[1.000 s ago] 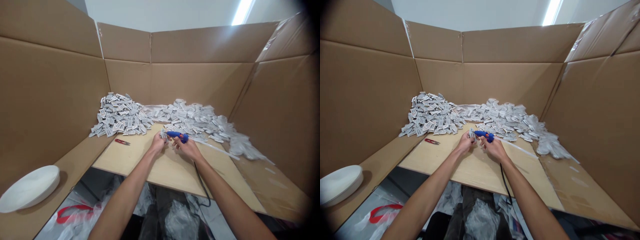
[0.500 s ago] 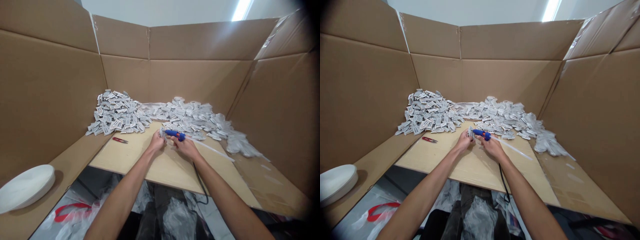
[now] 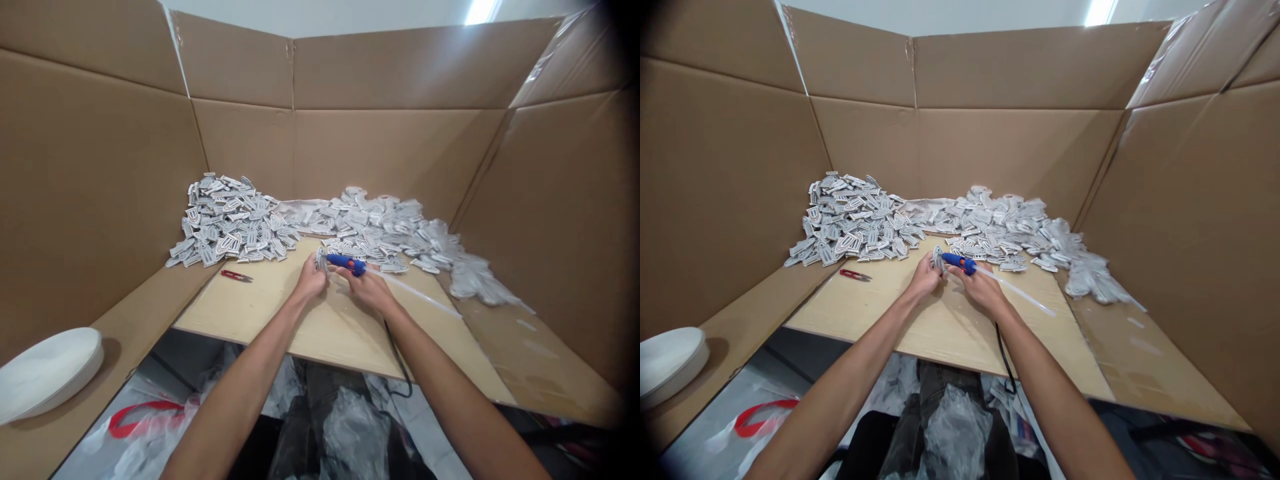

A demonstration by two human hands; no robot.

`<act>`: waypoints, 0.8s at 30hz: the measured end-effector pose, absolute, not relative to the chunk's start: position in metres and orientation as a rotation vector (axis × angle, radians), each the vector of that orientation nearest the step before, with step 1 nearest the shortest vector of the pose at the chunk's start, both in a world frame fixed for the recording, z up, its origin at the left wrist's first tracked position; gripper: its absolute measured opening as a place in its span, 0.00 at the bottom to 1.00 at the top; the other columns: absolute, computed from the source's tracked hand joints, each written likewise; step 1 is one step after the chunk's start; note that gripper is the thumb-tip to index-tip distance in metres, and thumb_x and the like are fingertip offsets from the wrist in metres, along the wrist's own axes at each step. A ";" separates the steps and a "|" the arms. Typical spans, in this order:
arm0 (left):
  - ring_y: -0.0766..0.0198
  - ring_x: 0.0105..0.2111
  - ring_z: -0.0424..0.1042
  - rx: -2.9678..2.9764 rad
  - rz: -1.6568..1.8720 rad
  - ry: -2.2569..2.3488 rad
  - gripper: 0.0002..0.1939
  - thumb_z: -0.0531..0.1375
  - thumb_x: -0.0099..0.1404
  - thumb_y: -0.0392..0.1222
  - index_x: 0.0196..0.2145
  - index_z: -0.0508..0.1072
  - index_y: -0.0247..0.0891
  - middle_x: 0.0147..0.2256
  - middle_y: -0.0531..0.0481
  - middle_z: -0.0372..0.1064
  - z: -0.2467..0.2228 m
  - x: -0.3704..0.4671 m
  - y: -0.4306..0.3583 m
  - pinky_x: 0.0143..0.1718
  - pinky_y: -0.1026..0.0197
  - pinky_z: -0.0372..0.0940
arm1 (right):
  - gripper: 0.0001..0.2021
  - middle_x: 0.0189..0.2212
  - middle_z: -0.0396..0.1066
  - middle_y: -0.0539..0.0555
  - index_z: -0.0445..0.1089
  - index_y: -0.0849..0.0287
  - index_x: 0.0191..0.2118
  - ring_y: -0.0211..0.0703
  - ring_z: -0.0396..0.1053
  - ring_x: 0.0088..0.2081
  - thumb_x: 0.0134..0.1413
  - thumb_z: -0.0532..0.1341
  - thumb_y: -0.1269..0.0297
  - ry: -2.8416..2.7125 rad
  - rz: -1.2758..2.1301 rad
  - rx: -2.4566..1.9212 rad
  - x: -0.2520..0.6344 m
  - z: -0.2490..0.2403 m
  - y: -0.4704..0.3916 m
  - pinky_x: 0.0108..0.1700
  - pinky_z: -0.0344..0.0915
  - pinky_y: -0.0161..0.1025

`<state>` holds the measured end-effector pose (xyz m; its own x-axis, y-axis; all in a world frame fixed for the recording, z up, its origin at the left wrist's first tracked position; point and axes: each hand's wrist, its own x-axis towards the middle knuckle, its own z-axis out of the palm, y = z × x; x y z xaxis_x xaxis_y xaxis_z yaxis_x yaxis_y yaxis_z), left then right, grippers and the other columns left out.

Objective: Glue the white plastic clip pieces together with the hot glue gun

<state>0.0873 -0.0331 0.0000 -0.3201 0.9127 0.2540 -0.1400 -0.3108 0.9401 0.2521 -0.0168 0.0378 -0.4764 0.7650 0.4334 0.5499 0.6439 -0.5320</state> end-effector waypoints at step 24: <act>0.70 0.19 0.62 1.168 1.575 1.148 0.16 0.72 0.52 0.49 0.30 0.75 0.33 0.20 0.52 0.69 0.016 0.085 -0.047 0.23 0.65 0.56 | 0.14 0.26 0.73 0.53 0.71 0.58 0.29 0.44 0.69 0.29 0.50 0.64 0.50 -1.702 0.781 -0.967 0.251 0.030 0.000 0.36 0.65 0.40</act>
<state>0.0847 -0.0467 0.0164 -0.2105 0.9569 0.2000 -0.1024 -0.2250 0.9690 0.2512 -0.0005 0.0302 -0.1933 0.8784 0.4370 0.2411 0.4743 -0.8467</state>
